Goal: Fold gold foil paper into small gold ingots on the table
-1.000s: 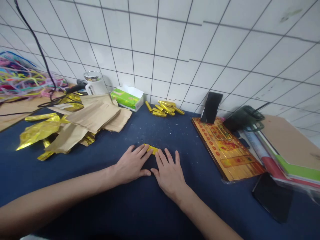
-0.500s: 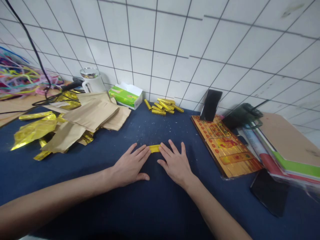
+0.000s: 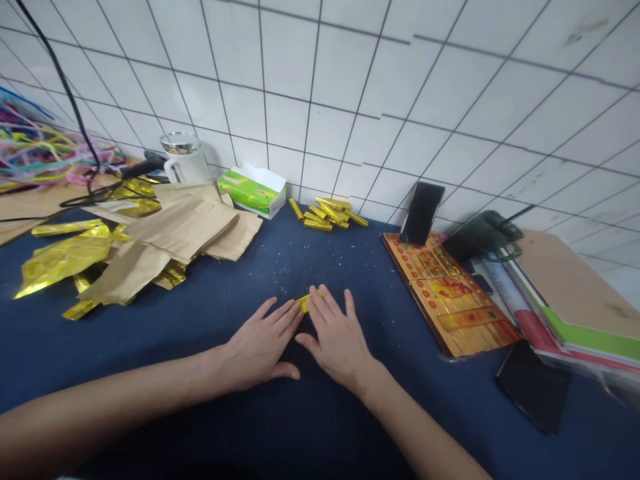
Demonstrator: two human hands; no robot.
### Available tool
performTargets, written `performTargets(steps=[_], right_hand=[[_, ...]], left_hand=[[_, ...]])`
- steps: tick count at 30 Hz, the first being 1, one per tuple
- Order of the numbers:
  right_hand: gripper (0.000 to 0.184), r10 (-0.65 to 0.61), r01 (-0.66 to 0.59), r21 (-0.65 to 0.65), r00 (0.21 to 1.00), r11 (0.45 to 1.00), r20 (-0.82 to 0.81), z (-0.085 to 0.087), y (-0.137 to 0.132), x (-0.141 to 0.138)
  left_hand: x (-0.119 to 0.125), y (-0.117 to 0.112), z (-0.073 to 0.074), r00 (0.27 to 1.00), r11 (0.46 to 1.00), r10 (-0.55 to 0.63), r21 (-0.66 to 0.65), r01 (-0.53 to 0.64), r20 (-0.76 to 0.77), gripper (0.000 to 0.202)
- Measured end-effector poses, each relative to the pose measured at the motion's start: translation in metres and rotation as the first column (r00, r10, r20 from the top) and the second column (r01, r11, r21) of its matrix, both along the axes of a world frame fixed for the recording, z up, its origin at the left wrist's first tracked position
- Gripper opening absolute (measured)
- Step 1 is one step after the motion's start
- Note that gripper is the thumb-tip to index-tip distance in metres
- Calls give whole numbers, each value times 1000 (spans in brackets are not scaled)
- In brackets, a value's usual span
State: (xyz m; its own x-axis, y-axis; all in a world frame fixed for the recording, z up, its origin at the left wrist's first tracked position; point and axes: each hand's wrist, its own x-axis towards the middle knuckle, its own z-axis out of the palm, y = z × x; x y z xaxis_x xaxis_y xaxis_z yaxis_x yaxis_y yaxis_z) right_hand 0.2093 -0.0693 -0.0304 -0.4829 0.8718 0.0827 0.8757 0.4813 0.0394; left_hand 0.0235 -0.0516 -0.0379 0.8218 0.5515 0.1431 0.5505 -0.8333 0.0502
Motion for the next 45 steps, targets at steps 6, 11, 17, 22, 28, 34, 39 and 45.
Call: performTargets(steps=[6, 11, 17, 22, 28, 34, 39, 45], right_hand=[[59, 52, -54, -72, 998, 996, -34, -10, 1, -1], [56, -55, 55, -11, 998, 998, 19, -15, 11, 13], [54, -62, 57, 55, 995, 997, 84, -10, 0, 14], [51, -20, 11, 81, 994, 997, 109, -12, -16, 19], [50, -30, 20, 90, 994, 996, 105, -14, -19, 17], [50, -42, 33, 94, 994, 995, 104, -14, -20, 14], [48, -70, 61, 92, 992, 994, 105, -12, -22, 10], [47, -89, 80, 77, 989, 994, 117, -13, -23, 8]], left_hand=[[-1, 1, -1, 1000, 1000, -1, -24, 1, -11, 82], [-2, 1, -1, 1000, 1000, 0, -11, 0, -5, 78], [-7, 7, 0, 1000, 1000, -6, 15, 5, 29, 73], [-9, 26, 2, 995, 1000, -4, -7, 5, 97, 31], [-1, 46, 10, 993, 995, 68, -85, -60, 92, 14], [0, 48, 10, 992, 996, 87, -43, -83, 89, 21], [4, 31, 5, 993, 998, 4, 63, -12, 122, 28], [14, -7, -4, 998, 998, -39, -38, 41, 43, 79]])
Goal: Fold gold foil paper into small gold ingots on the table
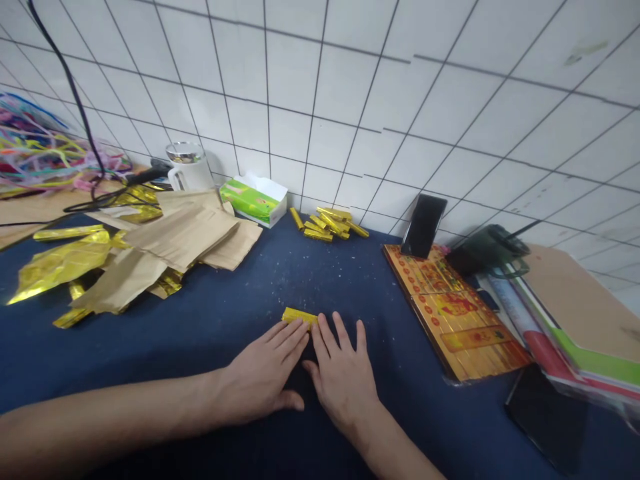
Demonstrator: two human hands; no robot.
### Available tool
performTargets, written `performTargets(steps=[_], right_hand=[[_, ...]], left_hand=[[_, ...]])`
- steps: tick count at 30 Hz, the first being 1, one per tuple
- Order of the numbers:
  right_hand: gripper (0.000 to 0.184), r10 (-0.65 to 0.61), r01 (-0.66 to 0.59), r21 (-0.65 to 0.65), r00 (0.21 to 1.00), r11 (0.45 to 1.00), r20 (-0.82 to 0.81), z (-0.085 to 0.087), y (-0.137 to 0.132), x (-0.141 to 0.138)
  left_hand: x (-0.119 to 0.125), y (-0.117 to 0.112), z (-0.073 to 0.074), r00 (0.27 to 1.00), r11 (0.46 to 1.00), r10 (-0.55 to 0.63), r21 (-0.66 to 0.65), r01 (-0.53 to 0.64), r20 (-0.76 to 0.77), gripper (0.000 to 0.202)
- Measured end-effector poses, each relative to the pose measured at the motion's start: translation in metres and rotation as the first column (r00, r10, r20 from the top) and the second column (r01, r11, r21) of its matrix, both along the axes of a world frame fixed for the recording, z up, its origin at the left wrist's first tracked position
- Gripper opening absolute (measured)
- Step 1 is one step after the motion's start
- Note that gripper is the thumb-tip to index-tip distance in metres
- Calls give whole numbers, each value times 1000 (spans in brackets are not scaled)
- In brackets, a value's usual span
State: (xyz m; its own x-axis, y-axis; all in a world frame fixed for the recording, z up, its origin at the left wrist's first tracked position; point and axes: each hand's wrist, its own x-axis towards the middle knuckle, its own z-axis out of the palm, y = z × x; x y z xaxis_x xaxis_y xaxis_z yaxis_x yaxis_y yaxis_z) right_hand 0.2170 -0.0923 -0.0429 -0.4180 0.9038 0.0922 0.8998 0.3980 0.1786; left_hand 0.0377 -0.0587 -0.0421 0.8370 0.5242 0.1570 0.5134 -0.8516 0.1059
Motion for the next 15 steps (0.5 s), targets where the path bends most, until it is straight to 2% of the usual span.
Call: performTargets(steps=[2, 5, 7, 9, 10, 11, 13, 15], right_hand=[[48, 4, -4, -2, 1000, 1000, 5, 0, 0, 0], [48, 2, -2, -7, 1000, 1000, -1, 0, 0, -1], [48, -5, 5, -10, 1000, 1000, -13, 1, 0, -1], [47, -7, 7, -10, 1000, 1000, -25, 2, 0, -1], [48, -5, 4, -10, 1000, 1000, -31, 3, 0, -2], [48, -2, 2, -11, 999, 1000, -37, 4, 0, -2], [47, -6, 5, -17, 999, 1000, -52, 5, 1, -1], [45, -12, 11, -21, 997, 1000, -70, 5, 2, 0]], left_hand=[[0, -7, 1, 999, 1000, -5, -31, 3, -39, 89], [-4, -4, 6, 999, 997, 31, -75, -33, -25, 84], [-6, 9, 10, 989, 982, 142, -125, -138, 26, 67], [-8, 26, 16, 942, 931, 329, -188, -311, 68, 48], [-8, 34, 18, 921, 908, 384, -210, -362, 72, 46], [-7, 42, 21, 922, 905, 384, -221, -365, 52, 46], [-5, 52, 26, 959, 934, 283, -221, -280, -19, 44], [-1, 55, 28, 972, 947, 226, -219, -233, -58, 32]])
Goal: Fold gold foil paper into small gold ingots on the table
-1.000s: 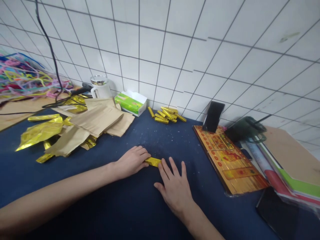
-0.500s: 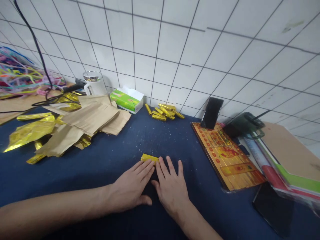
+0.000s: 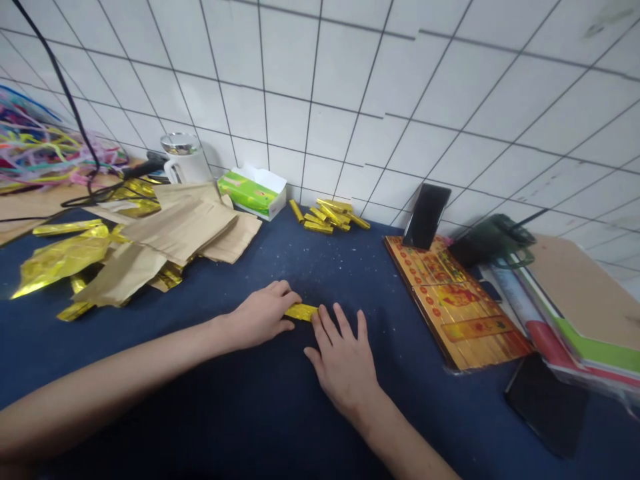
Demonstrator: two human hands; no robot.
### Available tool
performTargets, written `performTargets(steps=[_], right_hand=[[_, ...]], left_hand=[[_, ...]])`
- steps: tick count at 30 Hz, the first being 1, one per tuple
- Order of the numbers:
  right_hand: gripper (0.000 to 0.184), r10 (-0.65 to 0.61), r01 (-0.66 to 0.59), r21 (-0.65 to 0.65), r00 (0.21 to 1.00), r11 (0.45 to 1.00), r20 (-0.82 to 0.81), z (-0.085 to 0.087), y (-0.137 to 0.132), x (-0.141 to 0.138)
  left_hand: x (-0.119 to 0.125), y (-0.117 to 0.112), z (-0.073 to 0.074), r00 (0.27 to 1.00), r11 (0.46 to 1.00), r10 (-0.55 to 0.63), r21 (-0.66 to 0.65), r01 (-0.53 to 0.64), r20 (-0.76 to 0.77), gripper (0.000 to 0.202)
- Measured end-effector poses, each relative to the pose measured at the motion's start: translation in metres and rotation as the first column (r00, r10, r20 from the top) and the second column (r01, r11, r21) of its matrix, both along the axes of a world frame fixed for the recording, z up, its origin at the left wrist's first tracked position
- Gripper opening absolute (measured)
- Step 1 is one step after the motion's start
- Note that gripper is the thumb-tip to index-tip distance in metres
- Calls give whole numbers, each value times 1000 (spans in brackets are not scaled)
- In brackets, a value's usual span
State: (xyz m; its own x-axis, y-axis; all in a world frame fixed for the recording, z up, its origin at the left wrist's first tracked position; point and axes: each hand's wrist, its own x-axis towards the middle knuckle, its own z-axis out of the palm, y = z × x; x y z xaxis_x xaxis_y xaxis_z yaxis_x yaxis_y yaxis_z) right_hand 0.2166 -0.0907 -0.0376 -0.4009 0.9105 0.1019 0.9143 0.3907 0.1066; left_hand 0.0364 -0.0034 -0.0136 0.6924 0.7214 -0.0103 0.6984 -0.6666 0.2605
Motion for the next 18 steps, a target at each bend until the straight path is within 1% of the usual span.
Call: performTargets(steps=[2, 4, 6, 8, 9, 10, 11, 12, 13, 15, 16, 17, 18], right_hand=[[44, 1, -1, -1, 1000, 1000, -13, 0, 1, 1], [44, 11, -11, 1, 1000, 1000, -24, -1, 2, 3], [44, 19, -19, 3, 999, 1000, -37, -1, 3, 4], [44, 20, -20, -2, 998, 1000, -51, -1, 4, 5], [44, 20, -20, -6, 998, 1000, -58, -1, 5, 5], [44, 20, -20, -8, 998, 1000, -65, -1, 5, 5], [44, 20, -21, -9, 997, 1000, -75, -1, 5, 5], [44, 19, -20, -8, 996, 1000, -87, 0, 5, 5], [44, 15, -16, -4, 994, 1000, -104, 0, 6, 5], [41, 4, -2, 13, 989, 1000, -148, 1, 7, 5], [38, 1, 4, 28, 985, 1000, -172, 1, 8, 5], [36, 3, 7, 48, 980, 999, -197, 1, 10, 4], [32, 12, 5, 76, 975, 997, -222, 0, 11, 4]], left_hand=[[2, 0, 0, 1000, 1000, 3, -13, -3, 20, 20], [2, -2, -1, 995, 998, 18, -69, -12, 96, 17], [-1, -2, -3, 979, 989, 12, -144, 19, 206, 25], [-3, -1, -4, 949, 974, -4, -214, 75, 315, 35], [-3, 0, -5, 932, 962, 0, -254, 99, 363, 38], [-3, 1, -5, 915, 940, 24, -320, 116, 402, 38], [-3, 2, -6, 898, 900, 75, -417, 126, 433, 36], [-2, 3, -7, 876, 837, 155, -532, 129, 456, 32], [0, 4, -9, 847, 750, 255, -648, 132, 467, 28], [2, 6, -11, 759, 542, 469, -826, 157, 452, 20], [2, 6, -12, 707, 451, 556, -873, 186, 438, 17], [3, 6, -13, 656, 379, 624, -899, 221, 424, 16], [2, 6, -13, 616, 319, 673, -912, 258, 410, 15]])
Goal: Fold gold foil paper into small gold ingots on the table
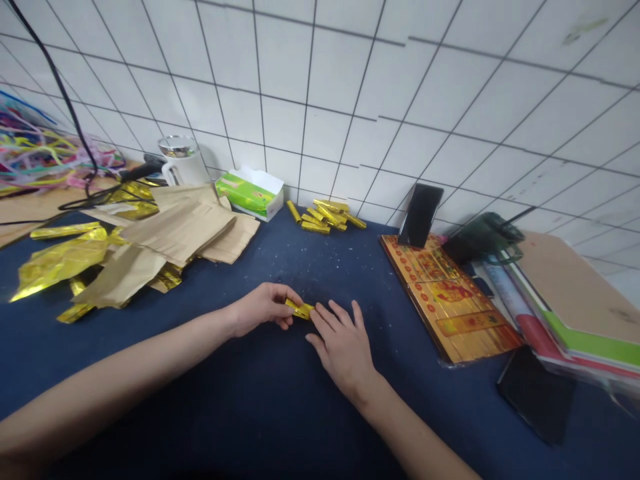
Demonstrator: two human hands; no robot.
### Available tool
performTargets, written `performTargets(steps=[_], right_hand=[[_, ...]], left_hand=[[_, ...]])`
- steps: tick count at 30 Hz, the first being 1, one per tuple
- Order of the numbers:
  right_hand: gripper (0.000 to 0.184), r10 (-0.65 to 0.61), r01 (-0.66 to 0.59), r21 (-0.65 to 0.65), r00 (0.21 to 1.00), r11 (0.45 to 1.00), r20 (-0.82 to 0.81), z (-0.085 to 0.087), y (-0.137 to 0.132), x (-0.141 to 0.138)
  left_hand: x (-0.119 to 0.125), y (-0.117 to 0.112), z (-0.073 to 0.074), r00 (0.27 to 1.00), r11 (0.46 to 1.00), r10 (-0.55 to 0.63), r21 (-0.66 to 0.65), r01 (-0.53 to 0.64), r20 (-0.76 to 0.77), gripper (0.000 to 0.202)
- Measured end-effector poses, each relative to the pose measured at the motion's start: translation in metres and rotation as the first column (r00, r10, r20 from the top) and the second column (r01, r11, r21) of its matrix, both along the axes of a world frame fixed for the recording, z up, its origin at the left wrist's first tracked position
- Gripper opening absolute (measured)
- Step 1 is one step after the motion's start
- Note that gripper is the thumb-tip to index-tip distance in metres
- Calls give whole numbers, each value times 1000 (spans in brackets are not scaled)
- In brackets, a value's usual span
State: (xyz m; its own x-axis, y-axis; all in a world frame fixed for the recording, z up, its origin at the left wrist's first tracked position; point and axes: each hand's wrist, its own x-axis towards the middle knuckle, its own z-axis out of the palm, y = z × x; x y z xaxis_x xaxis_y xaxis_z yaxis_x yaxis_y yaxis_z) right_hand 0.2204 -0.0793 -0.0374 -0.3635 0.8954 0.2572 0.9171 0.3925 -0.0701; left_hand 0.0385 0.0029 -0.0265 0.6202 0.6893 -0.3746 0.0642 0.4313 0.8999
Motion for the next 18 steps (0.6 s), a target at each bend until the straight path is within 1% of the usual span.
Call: performTargets(steps=[2, 4, 6, 8, 9, 10, 11, 12, 13, 14, 15, 16, 18], right_hand=[[26, 19, -14, 76, 998, 997, -61, -1, 4, -1], [21, 44, -24, 155, 990, 988, -131, 0, 8, -2], [18, 62, -18, 216, 978, 976, -197, 2, 12, -2], [16, 83, -16, 251, 963, 968, -258, 6, 15, -1], [16, 90, -12, 262, 953, 965, -288, 8, 16, 0], [15, 95, -9, 263, 944, 965, -316, 10, 16, 0], [15, 97, -6, 257, 935, 966, -341, 12, 16, 1], [15, 96, -4, 245, 926, 970, -366, 13, 16, 1], [16, 95, -4, 226, 915, 974, -391, 14, 15, 1], [16, 95, -9, 203, 903, 979, -419, 15, 14, 1], [16, 98, -18, 179, 888, 984, -448, 16, 12, 0], [16, 101, -28, 156, 872, 987, -480, 17, 11, 0], [16, 86, -40, 97, 836, 994, -542, 20, 8, -2]], left_hand=[[-2, 0, 1, 996, 993, 39, -112, -30, 78, 16], [-5, 1, 3, 990, 982, 68, -183, -44, 128, 18], [-7, 2, 6, 986, 975, 74, -218, -39, 152, 19], [-8, 2, 9, 991, 982, 41, -190, -16, 128, 20], [-9, 2, 11, 995, 991, 25, -136, -12, 94, 20], [-9, 1, 13, 999, 999, 19, -44, -16, 50, 21], [-8, 0, 15, 1000, 996, 26, 81, -26, 3, 22], [-8, -1, 16, 998, 975, 44, 219, -34, -38, 22], [-8, -3, 18, 996, 939, 62, 343, -36, -65, 22], [-8, -4, 19, 994, 900, 69, 436, -26, -84, 22], [-7, -6, 19, 993, 870, 66, 492, -10, -97, 20], [-7, -8, 20, 993, 856, 57, 518, 7, -107, 18], [-7, -10, 20, 992, 854, 33, 519, 35, -121, 15]])
